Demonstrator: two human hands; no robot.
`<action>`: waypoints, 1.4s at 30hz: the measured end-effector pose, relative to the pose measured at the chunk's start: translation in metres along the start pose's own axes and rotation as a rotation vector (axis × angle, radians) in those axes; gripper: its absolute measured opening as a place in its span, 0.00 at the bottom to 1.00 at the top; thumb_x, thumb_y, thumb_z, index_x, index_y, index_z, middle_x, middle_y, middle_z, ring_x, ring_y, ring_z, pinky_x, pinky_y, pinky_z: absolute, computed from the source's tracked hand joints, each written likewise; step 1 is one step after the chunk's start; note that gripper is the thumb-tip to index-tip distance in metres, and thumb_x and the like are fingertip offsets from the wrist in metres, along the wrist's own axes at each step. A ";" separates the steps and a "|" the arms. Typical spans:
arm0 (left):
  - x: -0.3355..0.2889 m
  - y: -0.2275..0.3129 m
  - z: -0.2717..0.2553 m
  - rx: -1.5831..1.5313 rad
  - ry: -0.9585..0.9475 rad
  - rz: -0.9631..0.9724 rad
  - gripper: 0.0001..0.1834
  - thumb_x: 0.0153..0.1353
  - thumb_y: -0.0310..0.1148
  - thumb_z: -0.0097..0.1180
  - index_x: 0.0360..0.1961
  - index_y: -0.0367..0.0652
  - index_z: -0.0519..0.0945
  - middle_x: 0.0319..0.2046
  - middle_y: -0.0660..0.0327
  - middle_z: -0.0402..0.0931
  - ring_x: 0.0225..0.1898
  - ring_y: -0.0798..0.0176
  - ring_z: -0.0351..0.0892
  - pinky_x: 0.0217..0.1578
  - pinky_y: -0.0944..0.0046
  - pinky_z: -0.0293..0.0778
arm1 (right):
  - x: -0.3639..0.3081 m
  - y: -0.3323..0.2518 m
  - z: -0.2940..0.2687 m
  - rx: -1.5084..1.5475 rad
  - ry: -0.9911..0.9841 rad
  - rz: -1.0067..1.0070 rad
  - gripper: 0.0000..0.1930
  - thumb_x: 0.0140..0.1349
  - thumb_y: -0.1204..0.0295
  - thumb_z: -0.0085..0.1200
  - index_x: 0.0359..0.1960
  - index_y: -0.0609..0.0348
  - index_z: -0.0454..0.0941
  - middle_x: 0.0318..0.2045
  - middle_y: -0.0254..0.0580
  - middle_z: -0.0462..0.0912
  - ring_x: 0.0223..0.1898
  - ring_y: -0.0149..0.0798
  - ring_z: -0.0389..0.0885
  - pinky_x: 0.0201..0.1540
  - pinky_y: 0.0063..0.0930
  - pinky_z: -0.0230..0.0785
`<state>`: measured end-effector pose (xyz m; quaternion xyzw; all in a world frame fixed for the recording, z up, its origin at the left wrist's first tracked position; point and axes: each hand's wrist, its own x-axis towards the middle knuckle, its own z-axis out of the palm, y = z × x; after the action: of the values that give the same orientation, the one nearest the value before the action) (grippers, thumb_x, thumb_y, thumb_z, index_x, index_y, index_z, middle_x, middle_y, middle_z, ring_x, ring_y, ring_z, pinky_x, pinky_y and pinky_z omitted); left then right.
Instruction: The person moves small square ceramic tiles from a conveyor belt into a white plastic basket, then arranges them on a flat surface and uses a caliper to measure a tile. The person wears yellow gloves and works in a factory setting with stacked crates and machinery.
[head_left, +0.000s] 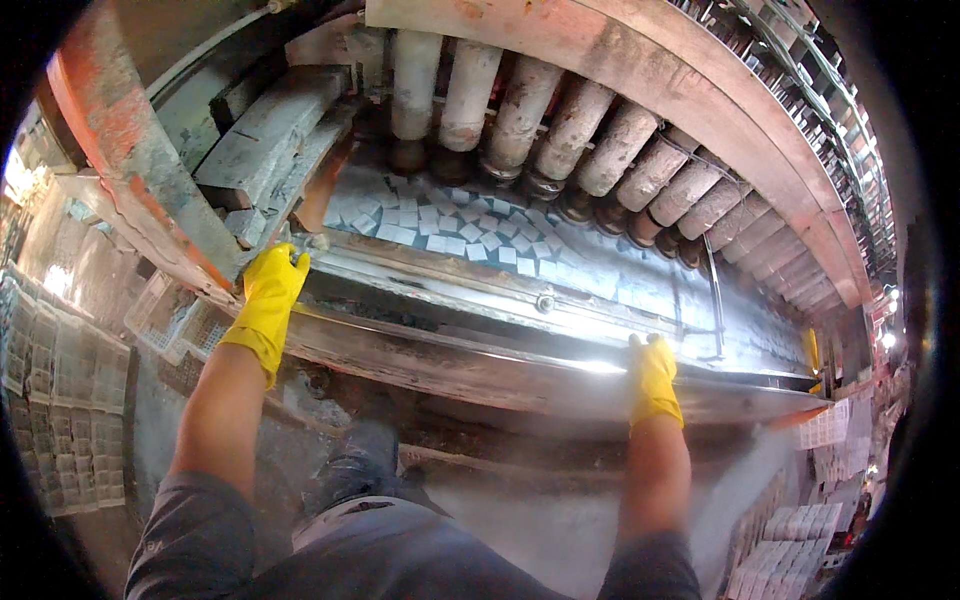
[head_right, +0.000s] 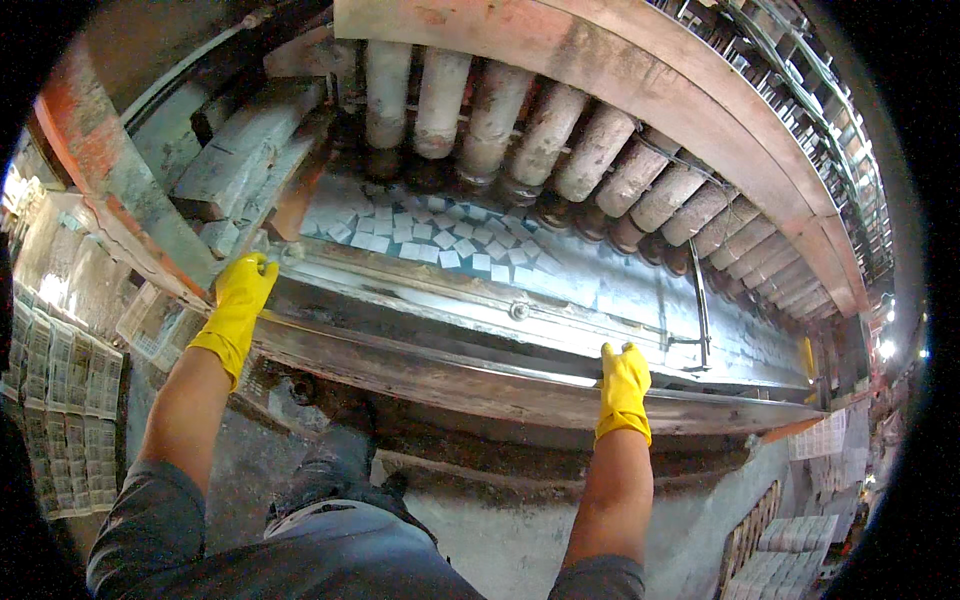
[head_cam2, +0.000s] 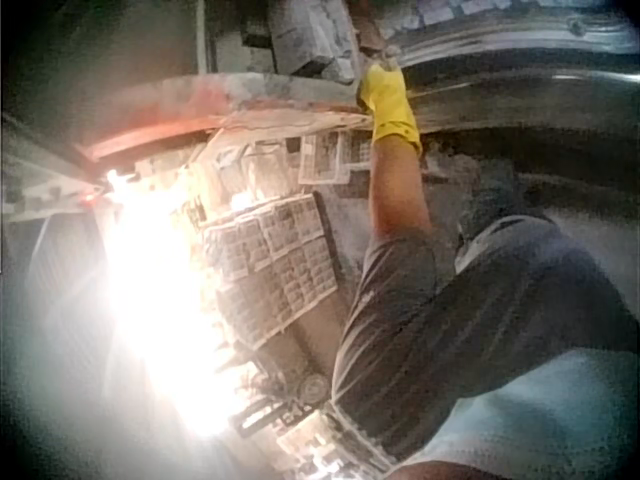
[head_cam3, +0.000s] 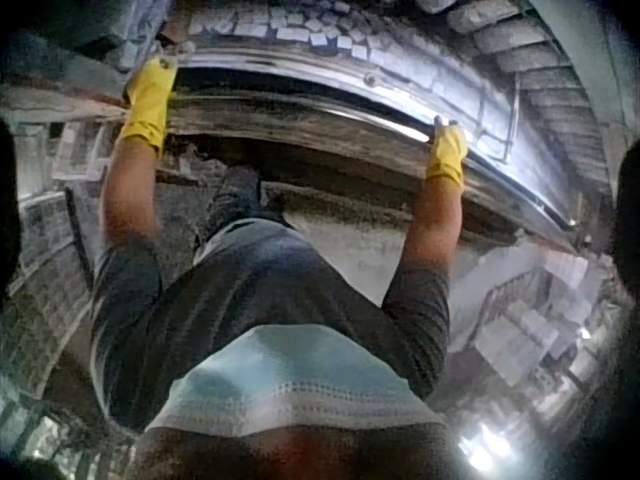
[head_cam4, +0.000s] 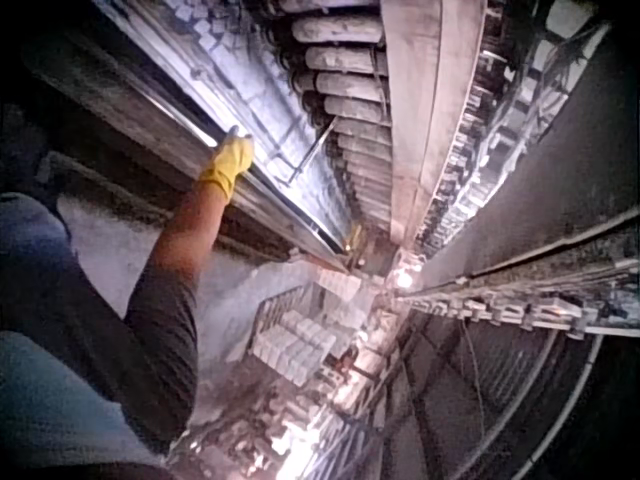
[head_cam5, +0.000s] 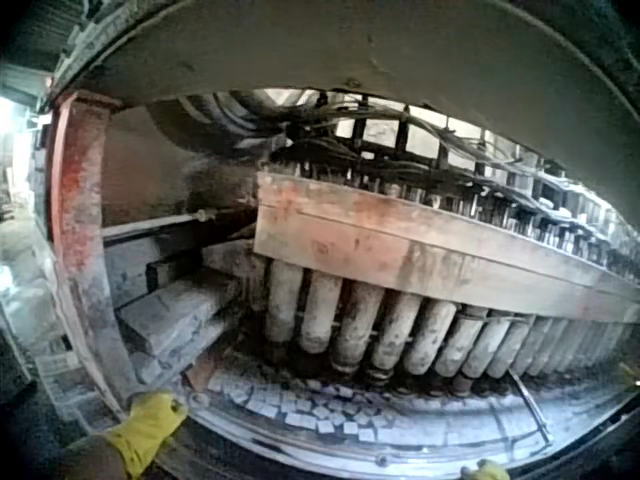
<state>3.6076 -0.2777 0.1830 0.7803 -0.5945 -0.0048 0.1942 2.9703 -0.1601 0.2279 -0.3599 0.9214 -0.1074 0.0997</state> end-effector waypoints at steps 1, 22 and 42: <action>0.000 0.001 0.003 0.008 0.015 0.006 0.23 0.61 0.55 0.64 0.46 0.49 0.87 0.43 0.52 0.88 0.48 0.43 0.87 0.49 0.46 0.80 | -0.002 0.005 0.000 0.011 0.006 -0.004 0.34 0.67 0.47 0.59 0.66 0.58 0.78 0.54 0.56 0.87 0.40 0.50 0.92 0.50 0.41 0.81; -0.007 -0.010 -0.003 -0.024 -0.024 0.019 0.22 0.63 0.53 0.64 0.49 0.50 0.87 0.47 0.55 0.88 0.49 0.47 0.87 0.49 0.49 0.80 | 0.007 0.030 0.026 -0.024 0.163 -0.100 0.32 0.65 0.45 0.59 0.59 0.61 0.83 0.56 0.59 0.85 0.61 0.57 0.82 0.65 0.46 0.71; 0.043 0.030 -0.004 -0.022 -0.095 -0.045 0.24 0.65 0.53 0.64 0.53 0.49 0.87 0.50 0.56 0.88 0.52 0.48 0.87 0.53 0.51 0.80 | 0.066 -0.009 -0.002 -0.078 0.126 -0.099 0.32 0.67 0.46 0.59 0.63 0.59 0.80 0.56 0.57 0.86 0.59 0.56 0.83 0.63 0.45 0.73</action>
<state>3.5932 -0.3227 0.2057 0.7902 -0.5852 -0.0528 0.1741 2.9279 -0.2118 0.2253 -0.4013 0.9104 -0.0985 0.0219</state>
